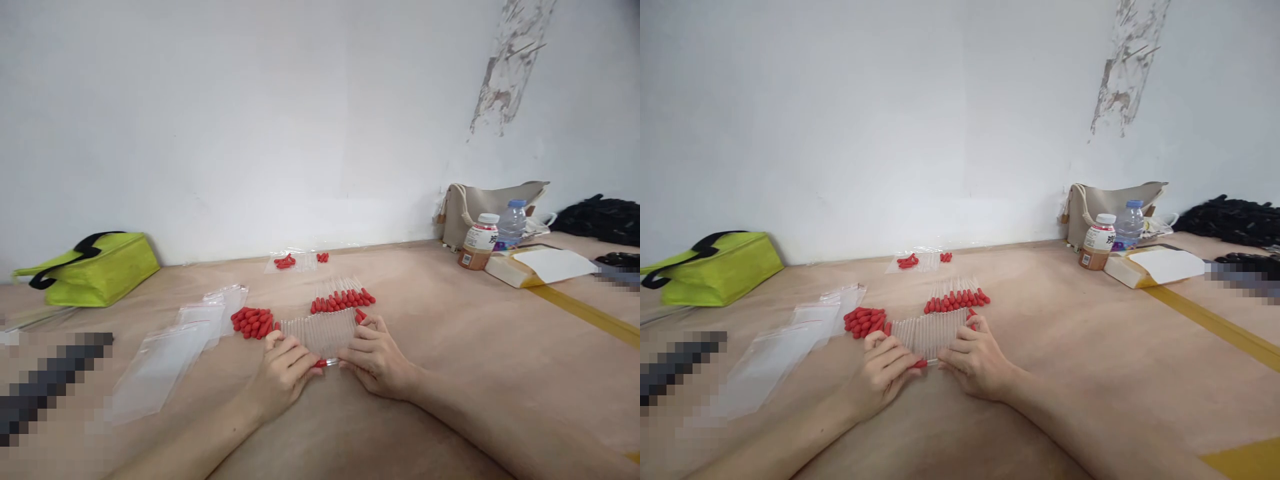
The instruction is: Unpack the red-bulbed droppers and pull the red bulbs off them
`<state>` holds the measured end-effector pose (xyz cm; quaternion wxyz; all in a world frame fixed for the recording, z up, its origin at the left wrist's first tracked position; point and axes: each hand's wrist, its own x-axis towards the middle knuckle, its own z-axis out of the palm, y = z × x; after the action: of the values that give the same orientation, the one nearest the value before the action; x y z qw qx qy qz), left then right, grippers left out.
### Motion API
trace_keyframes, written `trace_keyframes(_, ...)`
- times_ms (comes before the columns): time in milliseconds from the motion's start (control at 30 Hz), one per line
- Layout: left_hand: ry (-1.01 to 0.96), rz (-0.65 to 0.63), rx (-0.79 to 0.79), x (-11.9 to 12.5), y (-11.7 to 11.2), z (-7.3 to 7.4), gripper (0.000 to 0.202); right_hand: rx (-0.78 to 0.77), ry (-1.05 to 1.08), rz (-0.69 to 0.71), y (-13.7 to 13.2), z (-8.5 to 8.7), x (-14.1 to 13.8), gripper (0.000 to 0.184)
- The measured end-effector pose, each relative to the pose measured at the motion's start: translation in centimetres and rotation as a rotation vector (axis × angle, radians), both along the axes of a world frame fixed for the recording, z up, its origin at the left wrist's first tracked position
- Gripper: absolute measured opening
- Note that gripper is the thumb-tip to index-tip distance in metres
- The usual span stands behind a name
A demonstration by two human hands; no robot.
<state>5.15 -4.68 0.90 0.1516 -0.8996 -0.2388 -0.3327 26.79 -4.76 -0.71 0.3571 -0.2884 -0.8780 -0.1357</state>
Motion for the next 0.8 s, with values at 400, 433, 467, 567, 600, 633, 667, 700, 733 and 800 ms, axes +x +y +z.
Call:
trace_keyframes(400,-0.143,0.094,-0.018,-4.2,1.1,1.1,0.020,-0.092,0.177,-0.179,0.8,-0.1,4.2,0.020)
trace_keyframes(433,-0.185,0.122,-0.063,-4.6,1.6,1.5,0.021,-0.107,0.221,-0.217,1.1,0.0,4.3,0.019)
trace_keyframes(467,-0.221,0.156,-0.110,-4.8,2.1,2.1,0.022,-0.116,0.265,-0.247,1.3,0.2,4.3,0.018)
trace_keyframes(567,-0.304,0.313,-0.213,-5.7,4.1,4.1,0.026,-0.131,0.338,-0.294,1.9,0.7,3.1,0.018)
trace_keyframes(600,-0.313,0.376,-0.244,-6.1,4.9,4.9,0.029,-0.131,0.326,-0.295,2.1,0.9,2.6,0.019)
trace_keyframes(633,-0.314,0.435,-0.280,-6.6,5.7,5.6,0.031,-0.122,0.300,-0.293,2.3,1.1,2.0,0.020)
trace_keyframes(667,-0.292,0.483,-0.343,-7.3,6.5,6.3,0.032,-0.105,0.265,-0.292,2.5,1.2,1.6,0.021)
trace_keyframes(700,-0.273,0.518,-0.419,-8.0,7.2,6.9,0.033,-0.077,0.231,-0.292,2.7,1.3,1.1,0.021)
trace_keyframes(733,-0.282,0.553,-0.498,-8.8,7.9,7.3,0.035,-0.041,0.200,-0.294,3.0,1.3,0.8,0.021)
trace_keyframes(800,-0.341,0.607,-0.603,-10.3,9.0,7.6,0.040,0.031,0.156,-0.305,3.4,1.2,0.3,0.020)
